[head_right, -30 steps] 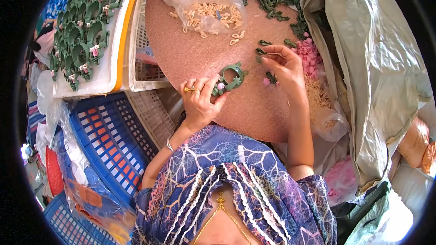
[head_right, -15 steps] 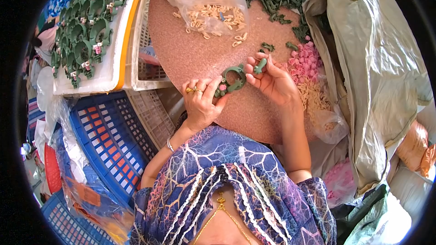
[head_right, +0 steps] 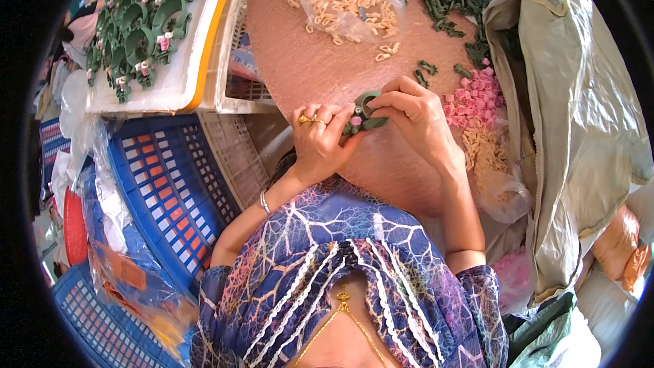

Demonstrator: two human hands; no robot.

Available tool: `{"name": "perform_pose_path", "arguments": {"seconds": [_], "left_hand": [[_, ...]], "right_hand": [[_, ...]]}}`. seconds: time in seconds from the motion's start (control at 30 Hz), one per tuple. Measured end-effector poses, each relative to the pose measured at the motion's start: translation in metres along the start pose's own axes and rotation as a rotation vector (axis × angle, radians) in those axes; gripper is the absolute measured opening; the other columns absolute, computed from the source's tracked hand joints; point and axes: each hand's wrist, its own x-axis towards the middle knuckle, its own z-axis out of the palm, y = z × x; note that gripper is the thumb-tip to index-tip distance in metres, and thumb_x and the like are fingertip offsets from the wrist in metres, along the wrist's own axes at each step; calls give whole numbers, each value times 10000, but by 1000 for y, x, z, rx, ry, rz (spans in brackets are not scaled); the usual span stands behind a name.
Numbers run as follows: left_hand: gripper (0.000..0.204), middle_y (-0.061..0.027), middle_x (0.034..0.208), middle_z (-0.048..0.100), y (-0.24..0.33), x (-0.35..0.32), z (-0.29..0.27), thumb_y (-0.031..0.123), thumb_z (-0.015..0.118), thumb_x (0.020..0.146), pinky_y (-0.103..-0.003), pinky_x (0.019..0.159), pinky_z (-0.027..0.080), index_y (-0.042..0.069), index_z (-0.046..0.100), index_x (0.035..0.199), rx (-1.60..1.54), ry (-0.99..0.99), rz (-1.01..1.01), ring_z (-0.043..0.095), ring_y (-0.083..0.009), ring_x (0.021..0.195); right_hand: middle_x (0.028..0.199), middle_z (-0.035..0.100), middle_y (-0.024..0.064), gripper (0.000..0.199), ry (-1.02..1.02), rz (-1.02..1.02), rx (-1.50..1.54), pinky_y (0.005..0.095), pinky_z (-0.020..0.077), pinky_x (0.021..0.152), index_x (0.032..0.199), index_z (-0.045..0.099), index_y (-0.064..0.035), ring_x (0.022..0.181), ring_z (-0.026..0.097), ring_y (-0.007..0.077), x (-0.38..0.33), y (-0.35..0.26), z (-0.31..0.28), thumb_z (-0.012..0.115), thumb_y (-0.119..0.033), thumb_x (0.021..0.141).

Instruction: Assembling small decorative floral rings by attaching colored plastic flowers and beads to a base.

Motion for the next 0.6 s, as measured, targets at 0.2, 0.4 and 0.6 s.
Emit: {"name": "perform_pose_path", "arguments": {"seconds": [0.2,0.4,0.6], "left_hand": [[452,-10,911,607,0,0,-2,264,842,683,-415,846,379,80,715,1077,-18,3,-15,564,-220,868],[455,-26,898,576,0,-1,-1,282,807,688,-422,825,371,85,703,1084,-19,5,-17,553,-230,867],[457,-10,908,592,2,-1,-4,286,837,695,-409,846,378,82,716,1085,-16,-28,-35,559,-218,867]], "right_hand": [[806,671,15,118,-121,-141,-268,362,402,917,853,728,-93,875,588,216,18,-5,2,773,-115,746],[796,675,3,95,-173,-180,-265,370,379,939,830,716,-100,856,595,198,22,3,5,771,-137,761],[795,674,6,74,-169,-139,-196,370,365,942,810,721,-87,852,591,192,24,4,7,763,-143,785]]}}
